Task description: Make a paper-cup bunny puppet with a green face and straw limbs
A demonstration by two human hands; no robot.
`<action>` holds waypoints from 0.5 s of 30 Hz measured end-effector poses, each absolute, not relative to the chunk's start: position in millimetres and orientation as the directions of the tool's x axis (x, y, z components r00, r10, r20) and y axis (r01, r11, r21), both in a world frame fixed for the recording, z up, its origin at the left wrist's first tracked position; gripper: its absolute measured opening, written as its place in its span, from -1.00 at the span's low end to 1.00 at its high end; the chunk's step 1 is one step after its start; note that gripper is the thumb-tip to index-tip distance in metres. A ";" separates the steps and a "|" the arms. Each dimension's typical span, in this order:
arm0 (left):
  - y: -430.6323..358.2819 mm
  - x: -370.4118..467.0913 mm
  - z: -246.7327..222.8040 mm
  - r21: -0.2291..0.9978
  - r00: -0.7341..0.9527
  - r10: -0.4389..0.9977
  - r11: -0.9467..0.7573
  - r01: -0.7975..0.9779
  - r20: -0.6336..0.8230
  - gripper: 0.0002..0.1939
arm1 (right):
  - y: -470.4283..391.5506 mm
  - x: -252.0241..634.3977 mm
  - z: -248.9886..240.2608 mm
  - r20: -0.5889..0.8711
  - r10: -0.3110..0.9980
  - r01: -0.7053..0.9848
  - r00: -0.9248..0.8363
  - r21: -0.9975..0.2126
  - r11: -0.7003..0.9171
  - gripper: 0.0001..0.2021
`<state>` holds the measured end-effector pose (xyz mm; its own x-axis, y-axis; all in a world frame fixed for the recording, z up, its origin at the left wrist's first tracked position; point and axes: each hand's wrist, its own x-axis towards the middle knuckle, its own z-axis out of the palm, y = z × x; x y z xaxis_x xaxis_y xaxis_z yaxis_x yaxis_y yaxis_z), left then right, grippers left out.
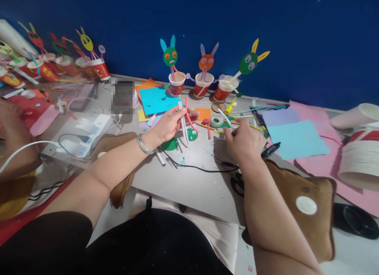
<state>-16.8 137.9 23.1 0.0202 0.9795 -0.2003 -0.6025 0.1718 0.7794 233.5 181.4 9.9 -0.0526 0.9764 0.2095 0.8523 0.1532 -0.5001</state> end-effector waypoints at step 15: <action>126.2 -10.1 18.5 0.847 0.267 0.952 0.263 -0.461 -0.151 -0.84 | 122.9 168.6 14.9 -0.067 0.882 0.201 -0.466 -0.979 0.032 -0.30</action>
<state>-10.1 126.2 18.5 0.2665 0.9520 -0.1508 -0.4609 0.2633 0.8475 168.6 122.9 14.9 -0.4658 0.8823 -0.0669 0.2013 0.0320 -0.9790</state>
